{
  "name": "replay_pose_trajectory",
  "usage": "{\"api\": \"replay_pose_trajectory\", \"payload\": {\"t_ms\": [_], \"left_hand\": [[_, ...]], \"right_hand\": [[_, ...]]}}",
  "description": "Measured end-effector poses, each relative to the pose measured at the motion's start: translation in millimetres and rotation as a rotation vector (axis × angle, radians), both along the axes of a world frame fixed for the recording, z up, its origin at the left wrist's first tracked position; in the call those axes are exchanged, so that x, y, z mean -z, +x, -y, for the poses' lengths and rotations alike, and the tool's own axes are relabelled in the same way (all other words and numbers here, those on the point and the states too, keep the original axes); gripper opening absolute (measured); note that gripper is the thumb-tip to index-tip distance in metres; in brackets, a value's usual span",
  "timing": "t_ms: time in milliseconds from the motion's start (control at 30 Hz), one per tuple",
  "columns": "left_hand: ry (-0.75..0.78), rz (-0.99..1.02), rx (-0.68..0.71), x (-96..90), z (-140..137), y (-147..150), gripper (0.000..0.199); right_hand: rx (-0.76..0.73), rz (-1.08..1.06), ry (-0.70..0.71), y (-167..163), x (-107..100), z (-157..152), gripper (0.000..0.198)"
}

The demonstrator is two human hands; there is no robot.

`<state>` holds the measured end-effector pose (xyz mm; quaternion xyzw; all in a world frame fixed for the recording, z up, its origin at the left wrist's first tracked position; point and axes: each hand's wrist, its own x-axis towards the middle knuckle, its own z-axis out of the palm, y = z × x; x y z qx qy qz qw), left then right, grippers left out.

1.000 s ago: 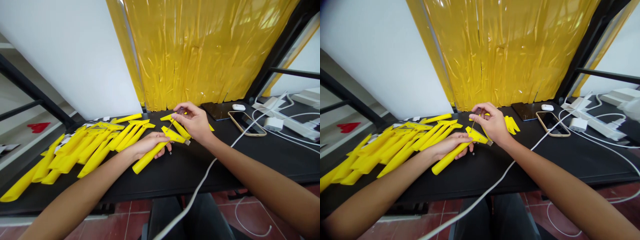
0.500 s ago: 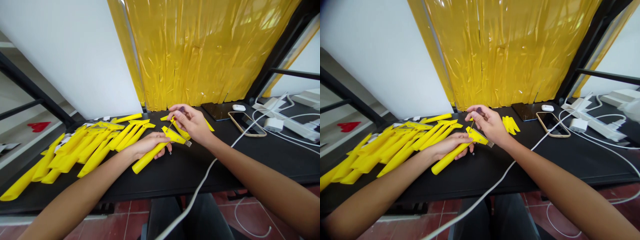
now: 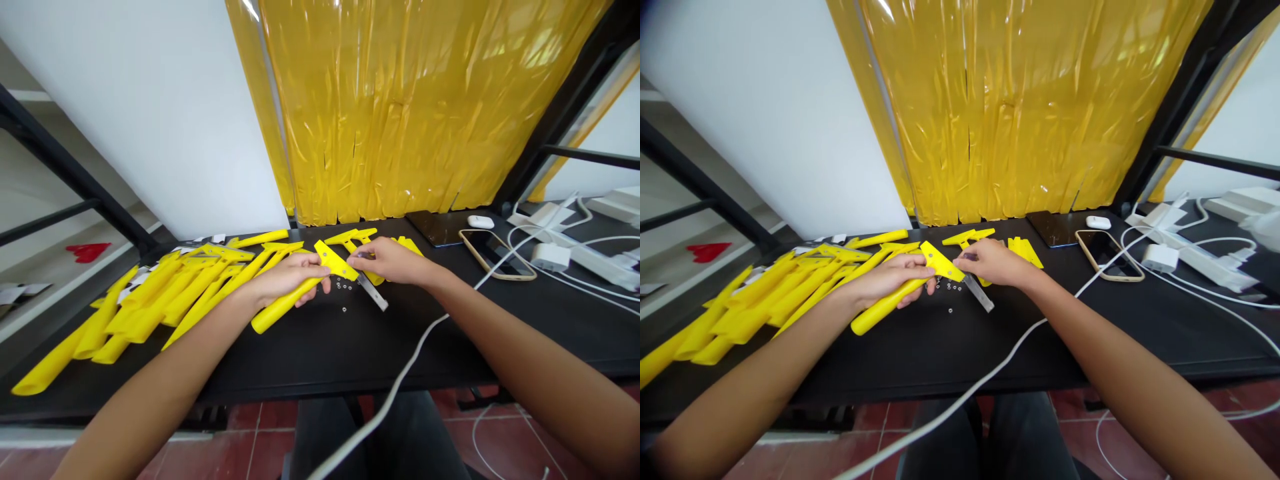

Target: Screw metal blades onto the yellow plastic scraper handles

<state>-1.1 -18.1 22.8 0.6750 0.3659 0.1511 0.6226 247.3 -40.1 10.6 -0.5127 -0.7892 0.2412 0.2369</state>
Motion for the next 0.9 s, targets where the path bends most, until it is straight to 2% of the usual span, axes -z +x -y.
{"api": "replay_pose_trajectory", "payload": {"t_ms": [100,233,300,367,400,500,533,600,667,733,800,900], "left_hand": [[-0.022,-0.013,-0.019,4.4,-5,-1,0.029],[-0.031,0.005,-0.052,10.6,-10,-2,0.028],[-0.016,0.012,-0.056,9.3,-11,-2,0.025],[0.031,0.015,-0.065,5.4,-9,-2,0.021],[0.074,0.013,-0.076,3.1,-8,-2,0.02],[0.285,-0.029,-0.115,-2.2,-4,-4,0.02],[0.399,-0.066,-0.129,-3.1,-4,-5,0.021],[0.715,-0.174,-0.174,-3.4,-5,-8,0.024],[1.059,-0.296,-0.216,-1.7,-8,-12,0.025],[1.28,-0.381,-0.207,2.1,-12,-14,0.024],[1.362,-0.43,-0.154,7.9,-14,-15,0.024],[1.396,-0.498,-0.083,17.4,-14,-15,0.031]], "right_hand": [[-0.036,0.0,-0.113,4,1,-2,0.028],[-0.026,0.0,-0.149,9,-1,-4,0.034],[-0.026,-0.077,-0.174,13,-5,-4,0.034],[0.038,-0.206,-0.136,22,-12,-4,0.03],[0.1,-0.279,-0.074,28,-16,-3,0.029],[0.32,-0.422,0.254,49,-29,-1,0.027],[0.363,-0.41,0.349,55,-31,-1,0.026],[0.363,-0.329,0.437,66,-32,-2,0.026],[0.273,-0.239,0.413,73,-29,-6,0.027],[0.152,-0.176,0.325,77,-22,-12,0.027],[0.043,-0.117,0.221,80,-15,-18,0.027],[-0.069,-0.011,0.107,84,-11,-21,0.024]]}}
